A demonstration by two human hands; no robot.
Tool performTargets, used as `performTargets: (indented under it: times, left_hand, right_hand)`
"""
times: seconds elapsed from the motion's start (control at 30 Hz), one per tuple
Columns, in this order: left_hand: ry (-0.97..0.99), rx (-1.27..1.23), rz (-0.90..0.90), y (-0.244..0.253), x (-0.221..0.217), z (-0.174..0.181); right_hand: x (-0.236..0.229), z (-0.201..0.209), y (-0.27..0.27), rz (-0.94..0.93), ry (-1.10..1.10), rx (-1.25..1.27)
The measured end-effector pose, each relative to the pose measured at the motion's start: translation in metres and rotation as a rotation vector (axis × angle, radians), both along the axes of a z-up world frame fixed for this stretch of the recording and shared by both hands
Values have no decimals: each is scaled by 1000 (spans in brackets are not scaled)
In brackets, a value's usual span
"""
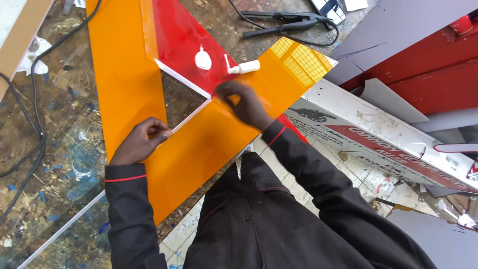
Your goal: The person uses a hot glue gun to attach a white plastic strip to the edge of a large orange and red acrylic sheet. They apply liquid adhesive from a bottle to reinforce the bond and press the strip into place. The person then uses the hot glue gun again to secure the strip along the edge of the sheet.
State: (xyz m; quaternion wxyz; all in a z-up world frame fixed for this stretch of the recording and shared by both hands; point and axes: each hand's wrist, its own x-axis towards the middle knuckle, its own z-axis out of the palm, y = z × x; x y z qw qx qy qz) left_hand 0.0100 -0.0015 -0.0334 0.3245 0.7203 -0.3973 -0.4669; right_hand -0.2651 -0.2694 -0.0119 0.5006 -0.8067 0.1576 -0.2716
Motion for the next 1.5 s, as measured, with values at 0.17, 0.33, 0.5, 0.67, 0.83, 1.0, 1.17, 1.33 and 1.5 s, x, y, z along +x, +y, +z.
performTargets:
  times: [0.17, 0.33, 0.5, 0.67, 0.83, 1.0, 1.17, 1.33, 1.5]
  left_hand:
    - [-28, 36, 33, -1, -5, 11]
    - [-5, 114, 113, -5, -16, 32]
    - [-38, 125, 188, -1, -19, 30]
    - [-85, 137, 267, 14, -28, 22]
    - [-103, 152, 280, -2, -45, 39]
    - [-136, 165, 389, 2, -53, 37]
    - [-216, 194, 382, 14, -47, 8]
    - [-354, 262, 352, 6, -78, 31]
    - [-799, 213, 83, 25, -75, 8]
  right_hand:
    - [-51, -63, -120, -290, -56, 441]
    - [-84, -79, -235, -579, -129, 947]
    - [-73, -106, -327, -843, -302, 1239]
    - [-31, -153, -348, -926, -313, 1120]
    - [-37, -129, -334, -1144, -301, 1022]
    - [-58, -94, -306, -928, -380, 1034]
    - [-77, 10, -275, -992, -619, 827]
    - [-74, 110, -218, -880, -781, 439]
    - [-81, 152, -150, -198, -801, -2]
